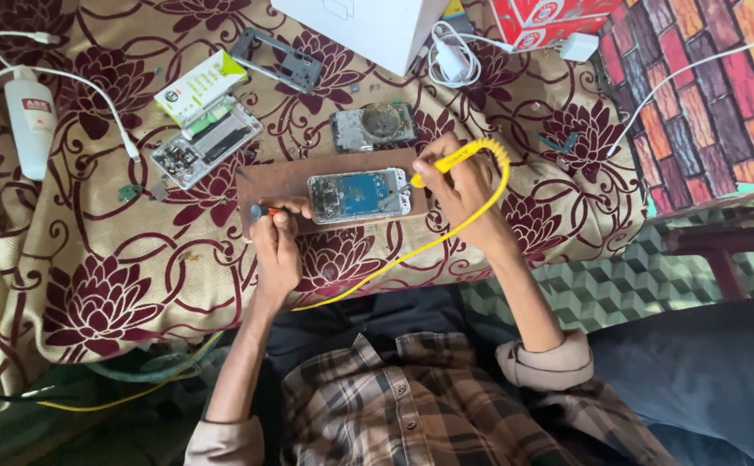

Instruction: The person uses a yellow hot air gun to apply heat to a disassembled smartphone motherboard while holding a screwdriver in the other hand. The person repeatedly directs the airflow across the circuit board surface, occasionally adjusting the device's position on a small wooden board.

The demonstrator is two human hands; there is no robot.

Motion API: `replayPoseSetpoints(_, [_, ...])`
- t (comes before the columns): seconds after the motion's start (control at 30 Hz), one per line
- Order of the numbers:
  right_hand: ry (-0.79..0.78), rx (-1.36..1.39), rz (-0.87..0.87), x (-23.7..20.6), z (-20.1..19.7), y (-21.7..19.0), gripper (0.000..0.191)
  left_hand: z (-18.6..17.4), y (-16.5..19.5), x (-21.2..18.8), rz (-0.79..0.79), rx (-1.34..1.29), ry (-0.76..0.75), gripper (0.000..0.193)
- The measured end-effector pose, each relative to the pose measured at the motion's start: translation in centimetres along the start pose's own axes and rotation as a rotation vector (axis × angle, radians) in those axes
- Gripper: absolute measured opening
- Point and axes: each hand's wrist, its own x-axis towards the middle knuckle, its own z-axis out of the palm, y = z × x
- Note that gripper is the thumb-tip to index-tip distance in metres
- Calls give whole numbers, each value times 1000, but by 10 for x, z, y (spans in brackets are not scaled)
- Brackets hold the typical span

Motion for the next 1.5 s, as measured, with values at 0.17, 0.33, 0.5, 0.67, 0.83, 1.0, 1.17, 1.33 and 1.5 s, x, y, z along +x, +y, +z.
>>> replayPoseSetpoints(0.17, [-28, -127, -96, -10, -12, -21, 18, 0, 2, 0, 38, -24, -12, 19])
replayPoseSetpoints(0.33, [82, -176, -109, -25, -7, -23, 21, -1, 0, -1, 20, -28, -25, 17])
replayPoseSetpoints(0.5, [274, -40, -45, -43, 19, 13, 29, -1, -4, 0, 30, 9, -29, 17])
replayPoseSetpoints(0.67, [561, 642, 96, -44, 48, 77, 35, -2, -4, -1, 72, 10, -37, 17])
replayPoseSetpoints(0.83, [613, 757, 95, -54, 58, 127, 38, -1, -5, -2, 37, -13, -28, 17])
replayPoseSetpoints(1.0, [678, 933, 38, -67, 63, 144, 30, 0, -10, -1, 27, -36, -28, 18])
replayPoseSetpoints(1.17, [564, 850, -16, -71, 65, 143, 28, -2, -11, -1, 33, 2, -37, 22])
replayPoseSetpoints(1.33, [527, 778, -63, -72, 66, 140, 27, -1, -10, 0, 5, -19, -41, 26])
replayPoseSetpoints(1.5, [540, 781, -51, -73, 67, 141, 24, 1, -11, 1, -6, -13, -32, 26])
